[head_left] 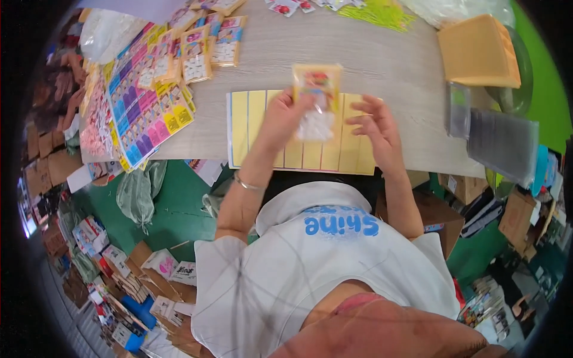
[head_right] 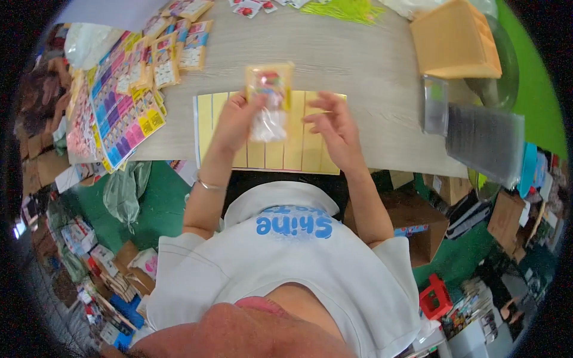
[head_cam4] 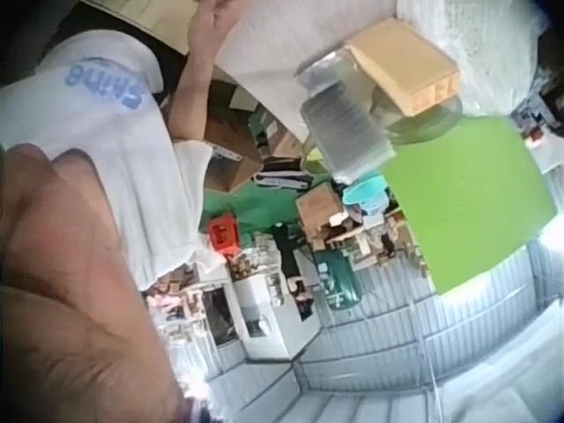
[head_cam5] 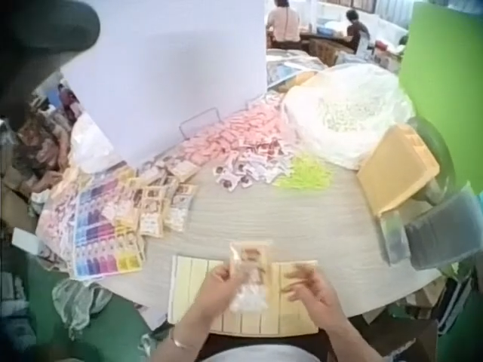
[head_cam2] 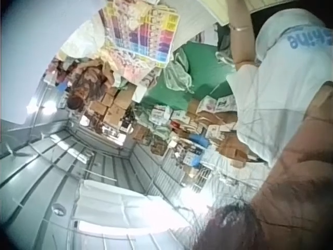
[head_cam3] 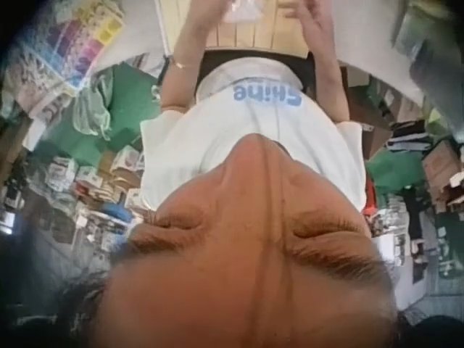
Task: Packaging small white pieces into multi-compartment trays and placing them into individual plastic bags.
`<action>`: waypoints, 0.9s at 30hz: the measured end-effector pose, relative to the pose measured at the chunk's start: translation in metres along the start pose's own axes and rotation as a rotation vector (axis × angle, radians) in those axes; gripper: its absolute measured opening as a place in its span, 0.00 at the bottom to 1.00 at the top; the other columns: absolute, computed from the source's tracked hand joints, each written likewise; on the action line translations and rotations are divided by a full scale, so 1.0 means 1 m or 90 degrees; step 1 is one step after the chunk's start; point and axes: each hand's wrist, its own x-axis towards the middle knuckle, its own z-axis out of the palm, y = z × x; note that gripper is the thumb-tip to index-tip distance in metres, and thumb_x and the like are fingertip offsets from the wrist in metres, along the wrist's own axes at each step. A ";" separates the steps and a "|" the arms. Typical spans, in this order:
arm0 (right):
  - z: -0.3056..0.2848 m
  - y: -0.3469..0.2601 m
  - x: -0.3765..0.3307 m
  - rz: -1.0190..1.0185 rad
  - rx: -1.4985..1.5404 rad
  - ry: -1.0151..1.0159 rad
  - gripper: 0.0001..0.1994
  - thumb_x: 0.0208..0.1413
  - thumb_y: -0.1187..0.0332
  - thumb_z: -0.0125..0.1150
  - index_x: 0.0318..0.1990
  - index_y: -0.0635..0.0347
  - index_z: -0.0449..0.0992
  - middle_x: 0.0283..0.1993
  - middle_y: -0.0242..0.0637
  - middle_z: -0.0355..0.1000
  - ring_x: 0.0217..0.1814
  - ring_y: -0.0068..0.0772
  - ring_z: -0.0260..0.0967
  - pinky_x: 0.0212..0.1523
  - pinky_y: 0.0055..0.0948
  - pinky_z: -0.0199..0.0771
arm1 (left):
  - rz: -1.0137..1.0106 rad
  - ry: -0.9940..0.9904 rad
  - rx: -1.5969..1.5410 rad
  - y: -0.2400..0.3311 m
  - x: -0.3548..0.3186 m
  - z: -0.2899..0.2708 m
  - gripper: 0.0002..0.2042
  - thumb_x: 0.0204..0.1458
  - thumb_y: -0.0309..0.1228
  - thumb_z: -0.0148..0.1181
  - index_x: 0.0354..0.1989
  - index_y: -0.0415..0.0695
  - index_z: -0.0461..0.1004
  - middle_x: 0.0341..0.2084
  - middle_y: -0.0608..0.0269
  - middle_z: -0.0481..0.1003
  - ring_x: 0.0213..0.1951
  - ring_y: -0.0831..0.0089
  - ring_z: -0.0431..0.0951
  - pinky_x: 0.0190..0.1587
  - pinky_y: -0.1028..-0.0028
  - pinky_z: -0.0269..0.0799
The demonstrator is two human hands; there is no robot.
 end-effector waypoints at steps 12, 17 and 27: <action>-0.031 0.012 0.005 -0.008 -0.155 0.145 0.21 0.66 0.70 0.57 0.65 0.59 0.66 0.58 0.44 0.74 0.56 0.33 0.74 0.53 0.33 0.75 | 0.316 0.533 0.725 0.195 0.098 -0.182 0.29 0.60 0.41 0.64 0.60 0.27 0.68 0.52 0.47 0.77 0.56 0.63 0.79 0.54 0.66 0.76; 0.041 0.012 0.036 -0.360 -0.683 -0.037 0.24 0.53 0.69 0.69 0.58 0.59 0.72 0.54 0.45 0.73 0.58 0.52 0.69 0.59 0.48 0.67 | 0.450 0.349 0.642 0.109 0.034 -0.112 0.22 0.58 0.30 0.66 0.58 0.34 0.71 0.49 0.56 0.78 0.43 0.72 0.81 0.45 0.74 0.78; 0.020 0.080 0.094 -0.218 -0.256 -0.096 0.13 0.64 0.65 0.57 0.52 0.59 0.74 0.47 0.41 0.75 0.53 0.47 0.71 0.59 0.46 0.70 | 0.399 0.387 0.309 0.014 -0.116 -0.140 0.14 0.60 0.23 0.61 0.55 0.38 0.75 0.43 0.63 0.79 0.40 0.79 0.77 0.45 0.78 0.74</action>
